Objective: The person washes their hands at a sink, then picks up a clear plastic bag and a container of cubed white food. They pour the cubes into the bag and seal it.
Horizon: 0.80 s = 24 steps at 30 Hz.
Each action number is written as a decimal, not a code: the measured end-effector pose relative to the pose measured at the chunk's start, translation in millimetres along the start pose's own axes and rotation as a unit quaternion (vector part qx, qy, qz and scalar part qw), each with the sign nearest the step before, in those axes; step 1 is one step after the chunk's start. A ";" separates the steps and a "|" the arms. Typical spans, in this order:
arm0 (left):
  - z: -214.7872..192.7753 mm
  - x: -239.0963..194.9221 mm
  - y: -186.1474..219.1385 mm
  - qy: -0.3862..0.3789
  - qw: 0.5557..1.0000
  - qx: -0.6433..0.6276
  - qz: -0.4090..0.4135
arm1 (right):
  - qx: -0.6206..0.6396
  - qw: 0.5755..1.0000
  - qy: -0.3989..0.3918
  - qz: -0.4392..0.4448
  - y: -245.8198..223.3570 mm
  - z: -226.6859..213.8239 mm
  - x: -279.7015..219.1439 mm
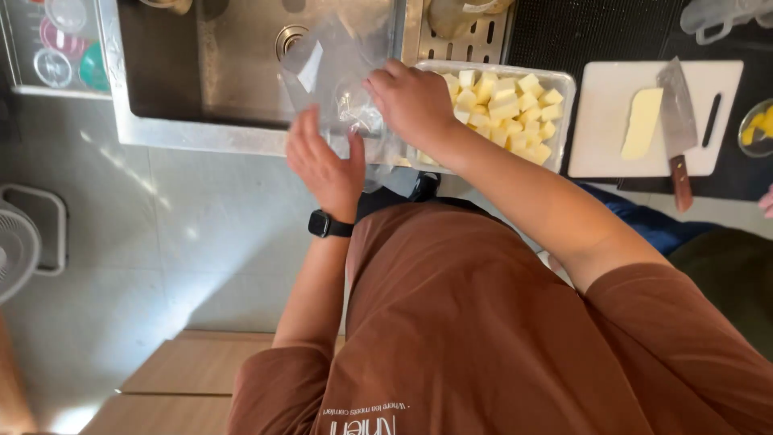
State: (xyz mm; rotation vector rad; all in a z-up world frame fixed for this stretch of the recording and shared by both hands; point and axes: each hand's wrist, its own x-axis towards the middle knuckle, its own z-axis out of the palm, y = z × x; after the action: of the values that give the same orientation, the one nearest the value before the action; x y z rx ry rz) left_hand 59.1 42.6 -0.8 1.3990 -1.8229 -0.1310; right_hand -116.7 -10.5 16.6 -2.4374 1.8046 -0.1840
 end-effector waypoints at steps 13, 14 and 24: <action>45.6 -56.6 -1.2 0.146 0.819 -0.240 -0.501 | 0.276 0.952 -0.125 -0.050 69.3 -18.3 -44.8; 55.2 -59.9 -11.0 0.135 0.843 -0.223 -0.471 | 0.256 0.965 -0.058 -0.019 87.8 -5.9 -43.6; 67.4 -28.9 13.7 0.085 0.809 -0.181 -0.553 | 0.235 0.944 -0.226 0.056 143.0 16.2 -24.6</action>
State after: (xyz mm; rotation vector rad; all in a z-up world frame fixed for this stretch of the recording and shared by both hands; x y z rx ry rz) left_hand 6.5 46.8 -53.5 1.9168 -0.5748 -0.8631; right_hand -256.2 -28.4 -22.4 -1.8556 1.4813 -0.0319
